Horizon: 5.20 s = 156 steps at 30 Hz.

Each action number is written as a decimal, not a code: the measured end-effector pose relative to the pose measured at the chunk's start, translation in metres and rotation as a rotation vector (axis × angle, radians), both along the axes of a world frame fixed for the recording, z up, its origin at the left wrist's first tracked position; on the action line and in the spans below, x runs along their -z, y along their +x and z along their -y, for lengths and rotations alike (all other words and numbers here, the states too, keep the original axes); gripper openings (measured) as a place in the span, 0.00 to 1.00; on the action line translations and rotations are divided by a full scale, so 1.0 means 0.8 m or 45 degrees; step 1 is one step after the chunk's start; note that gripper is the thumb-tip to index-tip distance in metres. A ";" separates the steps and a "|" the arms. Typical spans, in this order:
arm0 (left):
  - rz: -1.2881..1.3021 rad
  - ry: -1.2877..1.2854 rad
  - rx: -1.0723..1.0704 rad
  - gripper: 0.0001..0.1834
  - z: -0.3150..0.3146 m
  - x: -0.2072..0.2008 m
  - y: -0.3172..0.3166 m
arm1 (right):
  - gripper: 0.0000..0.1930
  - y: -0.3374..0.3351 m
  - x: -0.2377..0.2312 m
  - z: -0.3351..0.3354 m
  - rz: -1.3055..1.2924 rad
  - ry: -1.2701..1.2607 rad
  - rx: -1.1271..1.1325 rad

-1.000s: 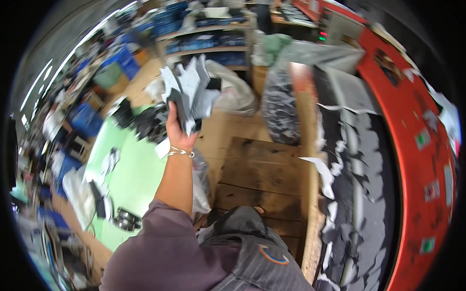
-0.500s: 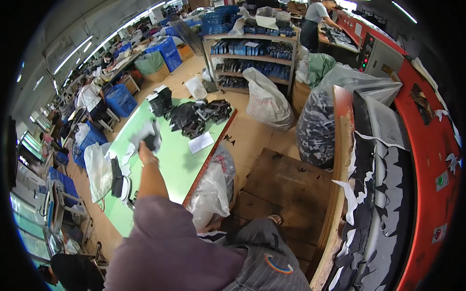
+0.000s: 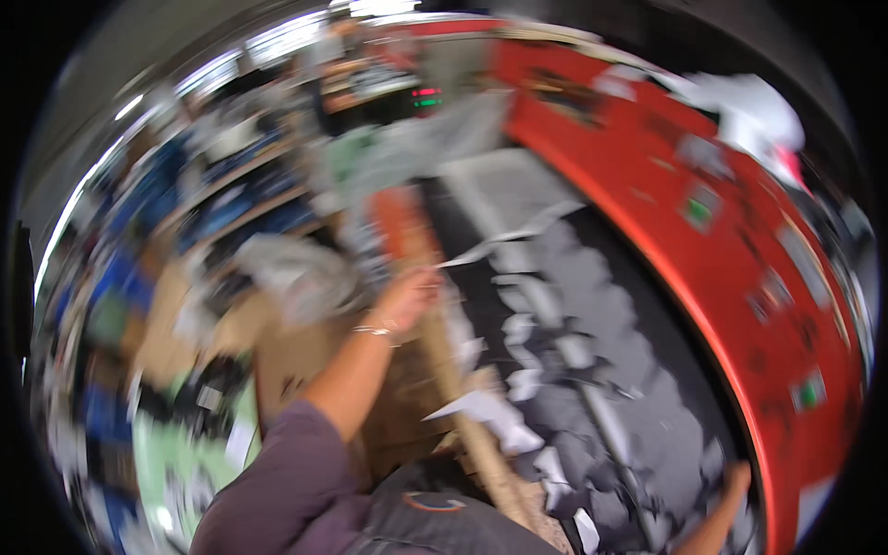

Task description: Die-cut material using a hydraulic clicker press machine.

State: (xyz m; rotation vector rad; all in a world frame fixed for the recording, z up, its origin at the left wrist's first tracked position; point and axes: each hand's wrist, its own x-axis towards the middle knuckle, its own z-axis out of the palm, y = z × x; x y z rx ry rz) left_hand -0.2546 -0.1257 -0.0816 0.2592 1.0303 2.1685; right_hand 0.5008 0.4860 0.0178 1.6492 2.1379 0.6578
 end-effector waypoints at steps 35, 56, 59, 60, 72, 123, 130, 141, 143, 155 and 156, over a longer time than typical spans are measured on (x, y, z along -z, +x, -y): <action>-2.231 -1.669 0.259 0.29 -0.671 -0.033 -0.292 | 0.20 -0.292 0.063 0.306 -0.975 0.192 0.677; -2.464 -1.256 0.309 0.38 -0.622 -0.030 -0.313 | 0.21 -0.178 0.061 0.309 -0.856 0.075 0.466; -2.465 -1.275 0.316 0.39 -0.594 -0.024 -0.180 | 0.21 -0.135 0.047 0.335 -0.743 0.158 0.673; -2.457 -1.334 0.364 0.38 -0.577 -0.040 -0.171 | 0.18 -0.135 0.040 0.337 -0.783 0.172 0.661; -2.610 -0.578 0.281 0.38 -0.389 -0.099 -0.060 | 0.21 -0.220 -0.010 0.537 -1.329 -0.209 0.366; -2.040 -0.308 0.580 0.32 -0.456 -0.013 -0.252 | 0.41 -0.938 0.070 0.297 -1.321 -0.061 -0.208; -2.091 -0.318 0.561 0.34 -0.453 -0.023 -0.245 | 0.40 -0.936 0.073 0.300 -1.298 0.011 -0.248; -1.769 -0.478 0.449 0.26 -0.427 -0.069 -0.241 | 0.44 -0.846 0.001 0.347 -1.759 0.173 -0.165; -1.724 -0.237 0.381 0.20 -0.426 -0.105 -0.196 | 0.29 -0.756 -0.036 0.343 -2.066 0.820 -0.523; -1.958 0.328 0.735 0.16 -0.430 -0.280 -0.005 | 0.39 -0.474 -0.193 0.342 -1.866 1.530 0.129; -1.915 0.242 0.824 0.16 -0.401 -0.270 -0.025 | 0.38 -0.512 -0.175 0.372 -1.868 1.311 -0.108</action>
